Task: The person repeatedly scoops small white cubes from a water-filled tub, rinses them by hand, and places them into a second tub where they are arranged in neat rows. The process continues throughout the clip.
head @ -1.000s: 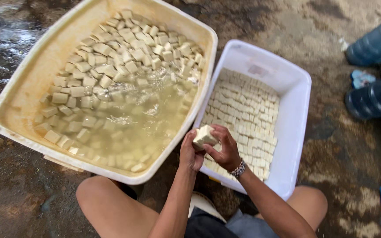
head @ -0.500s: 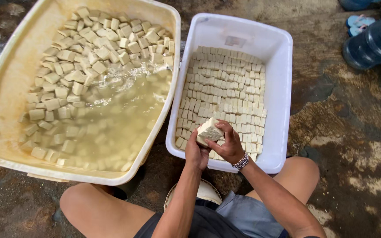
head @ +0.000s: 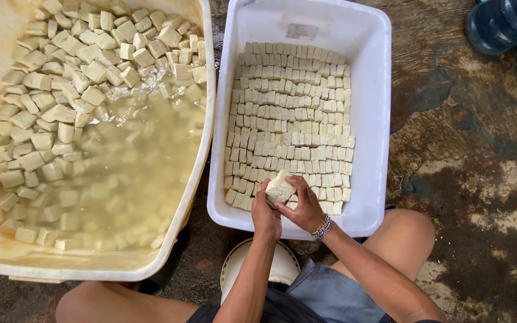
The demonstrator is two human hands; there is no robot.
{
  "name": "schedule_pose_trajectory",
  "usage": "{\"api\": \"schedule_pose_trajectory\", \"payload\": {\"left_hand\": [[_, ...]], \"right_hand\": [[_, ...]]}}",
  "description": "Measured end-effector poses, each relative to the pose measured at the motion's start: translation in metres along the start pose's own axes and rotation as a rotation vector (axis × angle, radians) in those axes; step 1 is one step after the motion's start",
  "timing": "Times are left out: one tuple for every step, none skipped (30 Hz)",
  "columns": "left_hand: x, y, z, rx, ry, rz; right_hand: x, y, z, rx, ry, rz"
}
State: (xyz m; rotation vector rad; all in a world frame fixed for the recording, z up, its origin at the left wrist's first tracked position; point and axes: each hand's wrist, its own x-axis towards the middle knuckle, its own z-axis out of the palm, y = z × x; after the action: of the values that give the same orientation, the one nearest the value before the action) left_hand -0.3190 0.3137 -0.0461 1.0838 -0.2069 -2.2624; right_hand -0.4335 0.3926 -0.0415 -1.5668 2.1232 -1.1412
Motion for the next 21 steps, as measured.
{"api": "schedule_pose_trajectory", "payload": {"left_hand": [[0.006, -0.002, 0.001, -0.015, 0.009, -0.016], [0.012, -0.003, 0.002, -0.030, 0.019, -0.031], [0.020, -0.005, 0.005, -0.057, -0.010, -0.044], [0.027, -0.006, 0.009, -0.085, -0.036, -0.057], [0.033, -0.006, 0.012, -0.112, -0.062, -0.072], [0.041, -0.004, 0.016, -0.041, -0.028, -0.124], [0.052, -0.002, 0.022, 0.026, 0.005, -0.174], [0.061, 0.001, 0.028, 0.093, 0.037, -0.225], [0.066, 0.005, 0.031, 0.298, 0.052, -0.234], [0.068, 0.010, 0.033, 0.504, 0.067, -0.242], [0.071, 0.018, 0.034, 0.711, 0.076, -0.243], [0.069, 0.028, 0.032, 0.901, 0.006, -0.083], [0.059, 0.040, 0.025, 1.088, -0.057, 0.081], [0.050, 0.053, 0.018, 1.275, -0.117, 0.239], [0.037, 0.066, 0.008, 1.237, -0.097, 0.133], [0.026, 0.083, -0.001, 1.198, -0.077, 0.034], [0.016, 0.098, -0.009, 1.131, -0.117, 0.067], [0.002, 0.113, -0.017, 1.065, -0.158, 0.102], [-0.012, 0.127, -0.025, 1.050, -0.134, 0.079], [-0.027, 0.140, -0.034, 1.034, -0.110, 0.058], [-0.039, 0.150, -0.042, 1.045, -0.075, 0.087]], "right_hand": [[0.005, 0.005, 0.001, -0.009, -0.012, -0.054], [0.010, 0.010, 0.002, -0.018, -0.024, -0.107], [0.017, 0.017, 0.003, 0.031, -0.045, -0.057], [0.024, 0.024, 0.004, 0.081, -0.068, -0.003], [0.030, 0.030, 0.006, 0.130, -0.089, 0.053], [0.036, 0.037, 0.008, 0.220, -0.118, 0.200], [0.044, 0.046, 0.008, 0.307, -0.149, 0.344], [0.054, 0.055, 0.009, 0.393, -0.181, 0.489], [0.063, 0.065, 0.010, 0.432, -0.185, 0.562], [0.074, 0.077, 0.011, 0.472, -0.190, 0.636], [0.089, 0.090, 0.012, 0.511, -0.191, 0.703], [0.109, 0.104, 0.014, 0.433, -0.166, 0.606], [0.128, 0.116, 0.019, 0.359, -0.145, 0.510], [0.148, 0.128, 0.022, 0.308, -0.189, 0.491], [0.166, 0.140, 0.023, 0.258, -0.235, 0.475], [0.184, 0.149, 0.027, 0.113, -0.318, 0.443], [0.201, 0.155, 0.029, -0.034, -0.398, 0.403], [0.213, 0.157, 0.035, -0.054, -0.423, 0.306], [0.224, 0.159, 0.041, -0.076, -0.444, 0.205], [0.231, 0.160, 0.047, -0.097, -0.463, 0.103], [0.234, 0.159, 0.052, -0.106, -0.547, 0.133]]}}
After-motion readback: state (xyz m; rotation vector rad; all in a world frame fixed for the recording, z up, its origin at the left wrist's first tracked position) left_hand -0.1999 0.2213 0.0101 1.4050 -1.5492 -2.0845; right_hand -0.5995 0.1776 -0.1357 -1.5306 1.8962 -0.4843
